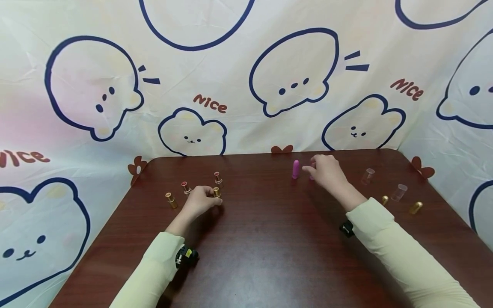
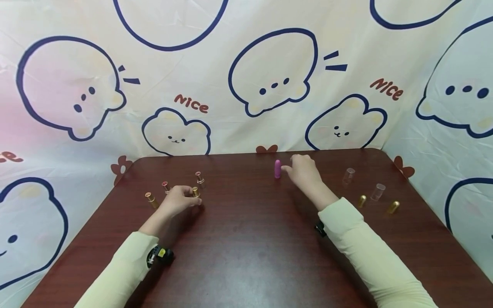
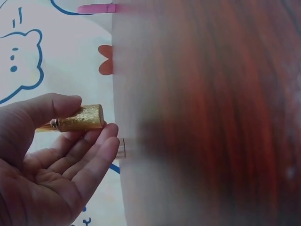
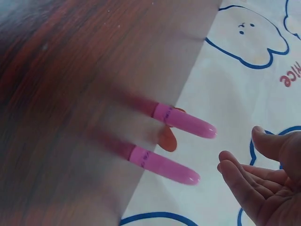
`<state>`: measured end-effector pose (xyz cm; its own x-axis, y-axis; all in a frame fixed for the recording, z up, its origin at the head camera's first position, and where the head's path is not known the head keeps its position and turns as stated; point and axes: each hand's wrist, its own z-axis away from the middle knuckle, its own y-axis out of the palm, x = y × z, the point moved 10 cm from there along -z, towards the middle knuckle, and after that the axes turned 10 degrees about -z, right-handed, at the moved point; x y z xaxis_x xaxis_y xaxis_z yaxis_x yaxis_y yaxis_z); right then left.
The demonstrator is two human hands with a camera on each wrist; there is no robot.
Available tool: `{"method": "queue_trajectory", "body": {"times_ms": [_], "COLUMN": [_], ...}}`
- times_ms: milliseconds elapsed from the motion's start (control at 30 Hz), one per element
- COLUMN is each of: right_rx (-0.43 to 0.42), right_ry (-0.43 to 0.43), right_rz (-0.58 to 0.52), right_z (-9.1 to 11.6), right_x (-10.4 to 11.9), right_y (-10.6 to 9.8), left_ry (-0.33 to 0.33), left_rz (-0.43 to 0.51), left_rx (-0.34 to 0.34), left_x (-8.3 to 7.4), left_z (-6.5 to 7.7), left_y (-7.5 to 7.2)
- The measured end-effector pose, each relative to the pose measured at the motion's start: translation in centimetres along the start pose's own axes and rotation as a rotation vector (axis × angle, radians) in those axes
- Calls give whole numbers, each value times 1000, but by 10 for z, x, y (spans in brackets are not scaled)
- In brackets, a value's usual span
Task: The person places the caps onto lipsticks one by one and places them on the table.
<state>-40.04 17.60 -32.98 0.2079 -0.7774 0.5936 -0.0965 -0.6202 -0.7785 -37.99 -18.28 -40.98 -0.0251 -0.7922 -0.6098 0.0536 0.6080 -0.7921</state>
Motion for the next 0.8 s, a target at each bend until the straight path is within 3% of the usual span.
{"method": "queue_trajectory", "body": {"times_ms": [267,800], "right_rx": [-20,-41], "right_ry": [-16,18], "right_rz": [-11,29], "right_z": [20,48], "right_x": [-6,-36], "right_y": [-20,-49], "left_ry": [7,53], "left_rz": [96,68], "left_rx": [35,-1], "left_x": [-5,-13], "left_z": [4,5], "left_y": [3,-2]}}
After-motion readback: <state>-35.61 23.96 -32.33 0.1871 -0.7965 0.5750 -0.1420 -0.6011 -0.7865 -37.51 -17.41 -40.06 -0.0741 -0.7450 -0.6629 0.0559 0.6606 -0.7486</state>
